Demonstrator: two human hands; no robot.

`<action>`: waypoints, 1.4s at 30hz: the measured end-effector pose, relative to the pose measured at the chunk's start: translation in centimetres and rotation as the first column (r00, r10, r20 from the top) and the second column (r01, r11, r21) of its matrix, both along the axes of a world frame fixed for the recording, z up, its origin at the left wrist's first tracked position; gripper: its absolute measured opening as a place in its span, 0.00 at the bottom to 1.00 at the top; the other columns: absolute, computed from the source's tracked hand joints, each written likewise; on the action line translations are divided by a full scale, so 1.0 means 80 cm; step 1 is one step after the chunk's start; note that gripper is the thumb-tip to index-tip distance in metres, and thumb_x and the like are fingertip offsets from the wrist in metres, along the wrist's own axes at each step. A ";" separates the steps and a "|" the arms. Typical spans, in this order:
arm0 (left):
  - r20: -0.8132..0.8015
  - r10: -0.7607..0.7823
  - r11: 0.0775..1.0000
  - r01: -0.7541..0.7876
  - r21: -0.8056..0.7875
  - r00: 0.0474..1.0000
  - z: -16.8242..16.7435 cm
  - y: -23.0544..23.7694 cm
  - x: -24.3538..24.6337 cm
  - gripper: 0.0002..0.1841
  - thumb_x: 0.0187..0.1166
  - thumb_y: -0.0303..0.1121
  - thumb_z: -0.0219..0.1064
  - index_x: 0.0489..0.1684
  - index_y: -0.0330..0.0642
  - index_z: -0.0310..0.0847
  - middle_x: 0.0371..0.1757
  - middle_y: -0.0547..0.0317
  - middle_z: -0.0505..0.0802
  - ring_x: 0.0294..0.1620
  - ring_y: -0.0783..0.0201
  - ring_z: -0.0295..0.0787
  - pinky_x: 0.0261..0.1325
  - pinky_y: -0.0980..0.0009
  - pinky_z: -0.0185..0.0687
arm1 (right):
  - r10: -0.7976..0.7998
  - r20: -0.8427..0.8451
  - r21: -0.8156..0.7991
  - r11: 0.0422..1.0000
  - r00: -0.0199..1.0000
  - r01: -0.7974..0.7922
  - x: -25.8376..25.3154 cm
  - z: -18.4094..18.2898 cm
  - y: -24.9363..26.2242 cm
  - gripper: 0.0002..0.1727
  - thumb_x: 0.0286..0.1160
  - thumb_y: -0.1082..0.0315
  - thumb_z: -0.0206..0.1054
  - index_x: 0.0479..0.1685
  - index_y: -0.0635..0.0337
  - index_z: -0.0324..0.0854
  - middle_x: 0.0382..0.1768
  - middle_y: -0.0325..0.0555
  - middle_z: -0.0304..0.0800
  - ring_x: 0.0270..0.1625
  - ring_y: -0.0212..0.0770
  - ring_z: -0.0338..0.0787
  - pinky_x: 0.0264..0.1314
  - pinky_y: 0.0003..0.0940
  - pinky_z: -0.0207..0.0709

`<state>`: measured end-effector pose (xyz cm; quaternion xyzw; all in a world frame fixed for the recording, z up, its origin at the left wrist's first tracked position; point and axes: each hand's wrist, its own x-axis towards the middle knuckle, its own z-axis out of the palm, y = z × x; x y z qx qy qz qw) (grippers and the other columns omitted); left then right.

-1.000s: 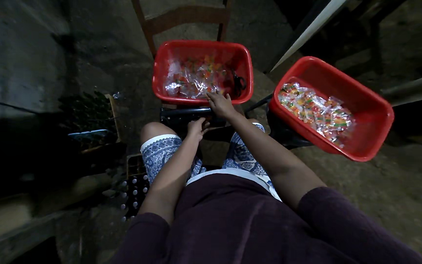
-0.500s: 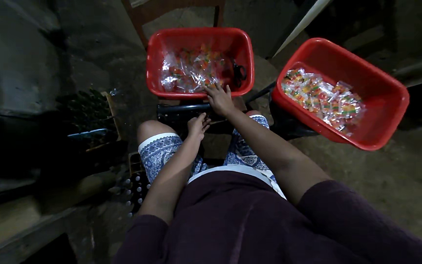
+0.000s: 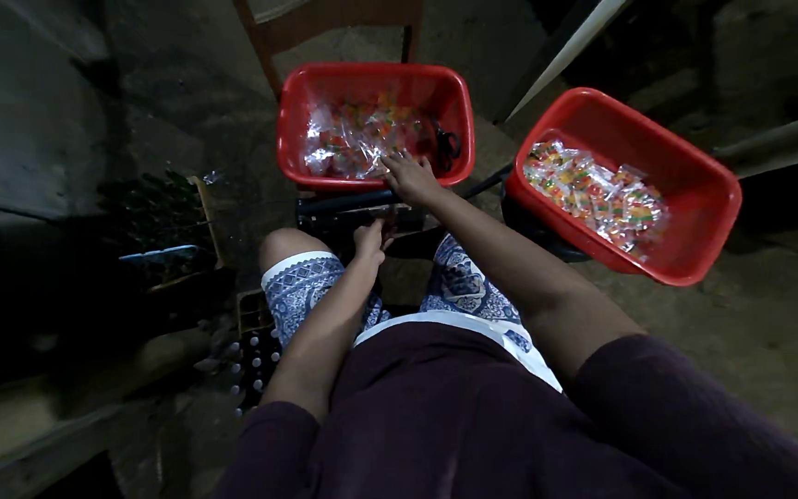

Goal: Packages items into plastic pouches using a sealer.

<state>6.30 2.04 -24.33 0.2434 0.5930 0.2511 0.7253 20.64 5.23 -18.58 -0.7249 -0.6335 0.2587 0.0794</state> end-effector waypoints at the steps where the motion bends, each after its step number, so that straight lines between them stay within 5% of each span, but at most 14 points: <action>1: 0.009 -0.006 1.000 0.006 0.011 1.000 0.000 -0.001 0.000 0.16 0.89 0.33 0.60 0.67 0.30 0.75 0.54 0.43 0.89 0.46 0.57 0.88 0.49 0.62 0.87 | 0.011 0.008 0.006 1.000 1.000 -0.011 -0.001 0.008 0.003 0.29 0.95 0.58 0.46 0.93 0.52 0.60 0.90 0.58 0.60 0.94 0.63 0.51 0.87 0.77 0.39; 5: 0.024 -0.028 0.999 0.028 0.033 0.999 0.002 0.000 0.002 0.15 0.90 0.32 0.58 0.67 0.30 0.76 0.54 0.43 0.89 0.46 0.57 0.89 0.49 0.62 0.88 | 0.018 0.040 0.034 0.999 0.999 -0.019 -0.006 0.024 0.008 0.29 0.94 0.58 0.48 0.93 0.50 0.59 0.90 0.56 0.62 0.94 0.62 0.51 0.88 0.75 0.40; 10: 0.004 -0.043 0.999 0.043 0.014 0.999 0.002 0.005 0.001 0.15 0.89 0.34 0.61 0.64 0.31 0.77 0.48 0.45 0.90 0.40 0.59 0.89 0.45 0.64 0.87 | -0.017 0.030 0.068 0.998 0.999 0.015 -0.002 -0.008 -0.003 0.28 0.96 0.56 0.46 0.90 0.55 0.64 0.87 0.56 0.68 0.92 0.61 0.58 0.89 0.70 0.44; 19: -0.005 -0.049 0.999 0.049 0.003 0.999 0.004 0.007 0.002 0.17 0.88 0.33 0.62 0.67 0.30 0.73 0.52 0.45 0.89 0.42 0.62 0.90 0.44 0.68 0.87 | -0.040 -0.005 0.106 0.994 0.999 0.040 0.003 -0.041 -0.010 0.27 0.95 0.59 0.44 0.90 0.54 0.65 0.86 0.52 0.70 0.92 0.59 0.60 0.89 0.69 0.46; 25: 0.023 -0.013 0.999 0.014 -0.036 1.000 0.002 0.005 0.005 0.20 0.89 0.36 0.62 0.70 0.31 0.71 0.55 0.45 0.89 0.46 0.61 0.90 0.49 0.66 0.87 | -0.072 0.031 0.096 0.993 0.997 0.068 -0.001 -0.053 -0.019 0.28 0.94 0.61 0.43 0.92 0.48 0.61 0.89 0.47 0.67 0.95 0.57 0.53 0.90 0.76 0.29; 39: 0.022 -0.014 1.000 0.015 -0.026 1.000 0.001 0.003 0.005 0.20 0.89 0.38 0.62 0.70 0.31 0.72 0.59 0.44 0.88 0.52 0.59 0.89 0.53 0.65 0.86 | -0.076 0.010 0.117 0.990 0.997 0.074 0.001 -0.061 -0.022 0.28 0.93 0.62 0.42 0.90 0.47 0.65 0.88 0.44 0.69 0.95 0.55 0.52 0.91 0.74 0.28; 42: 0.005 -0.007 1.000 0.007 -0.007 1.000 0.006 0.003 0.007 0.19 0.89 0.36 0.61 0.69 0.31 0.73 0.56 0.43 0.88 0.47 0.59 0.89 0.48 0.65 0.87 | -0.056 -0.050 0.073 0.996 0.997 0.060 0.005 -0.036 -0.015 0.27 0.95 0.58 0.43 0.88 0.50 0.69 0.84 0.50 0.74 0.91 0.56 0.63 0.90 0.74 0.34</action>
